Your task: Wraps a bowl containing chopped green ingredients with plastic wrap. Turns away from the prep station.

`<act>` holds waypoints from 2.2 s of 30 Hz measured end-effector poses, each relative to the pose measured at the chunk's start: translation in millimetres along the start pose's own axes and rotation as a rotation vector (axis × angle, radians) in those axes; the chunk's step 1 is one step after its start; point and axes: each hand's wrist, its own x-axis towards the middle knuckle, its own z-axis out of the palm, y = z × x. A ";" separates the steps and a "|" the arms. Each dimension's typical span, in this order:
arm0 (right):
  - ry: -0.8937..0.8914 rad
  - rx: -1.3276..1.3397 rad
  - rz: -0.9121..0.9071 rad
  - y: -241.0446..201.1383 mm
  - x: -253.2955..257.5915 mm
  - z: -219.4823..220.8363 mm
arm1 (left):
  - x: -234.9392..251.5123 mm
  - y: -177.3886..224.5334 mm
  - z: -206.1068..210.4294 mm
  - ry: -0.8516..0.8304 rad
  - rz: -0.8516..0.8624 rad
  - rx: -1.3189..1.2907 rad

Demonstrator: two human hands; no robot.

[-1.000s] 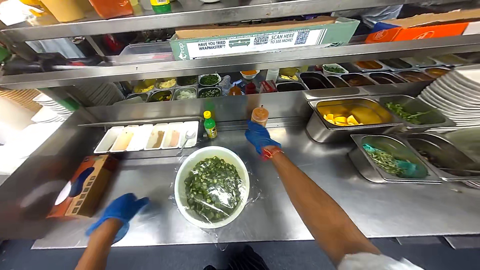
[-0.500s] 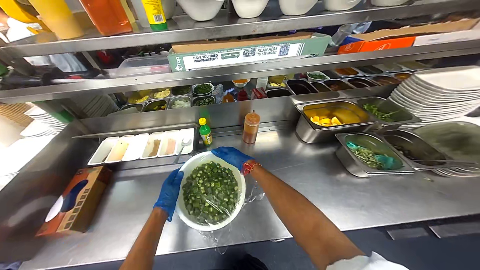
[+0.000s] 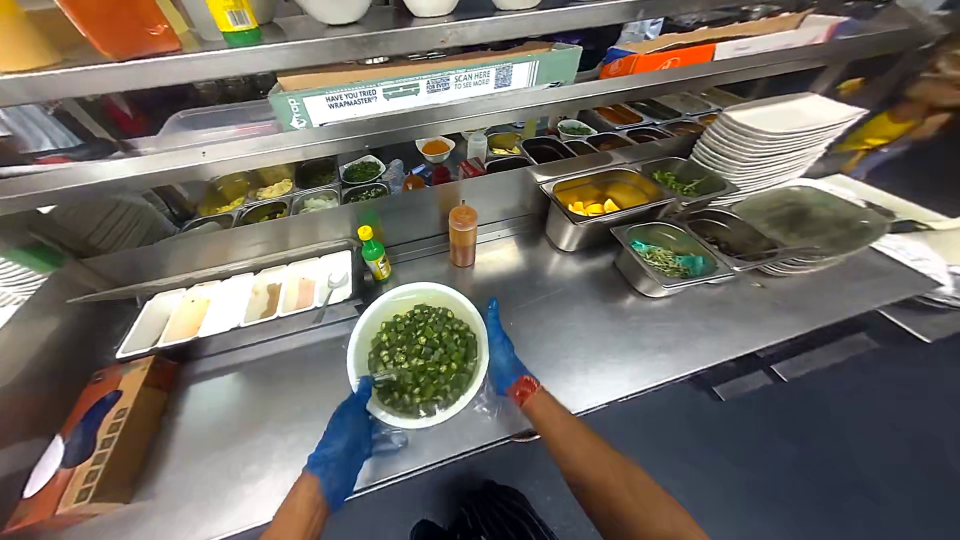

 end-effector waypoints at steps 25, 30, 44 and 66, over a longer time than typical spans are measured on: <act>0.362 -0.022 -0.157 -18.4 -78.7 -16.8 | 23.6 24.1 -22.3 0.066 0.338 0.076; 0.258 0.006 -0.056 -7.6 -87.4 29.8 | 20.7 21.2 48.9 -0.066 0.070 -0.289; 0.027 -0.681 -0.067 16.6 -83.6 -26.0 | 35.2 41.8 7.4 -0.070 0.113 -0.016; 0.256 0.317 0.333 -26.2 -39.0 -45.8 | 97.6 77.6 20.0 0.086 0.522 0.620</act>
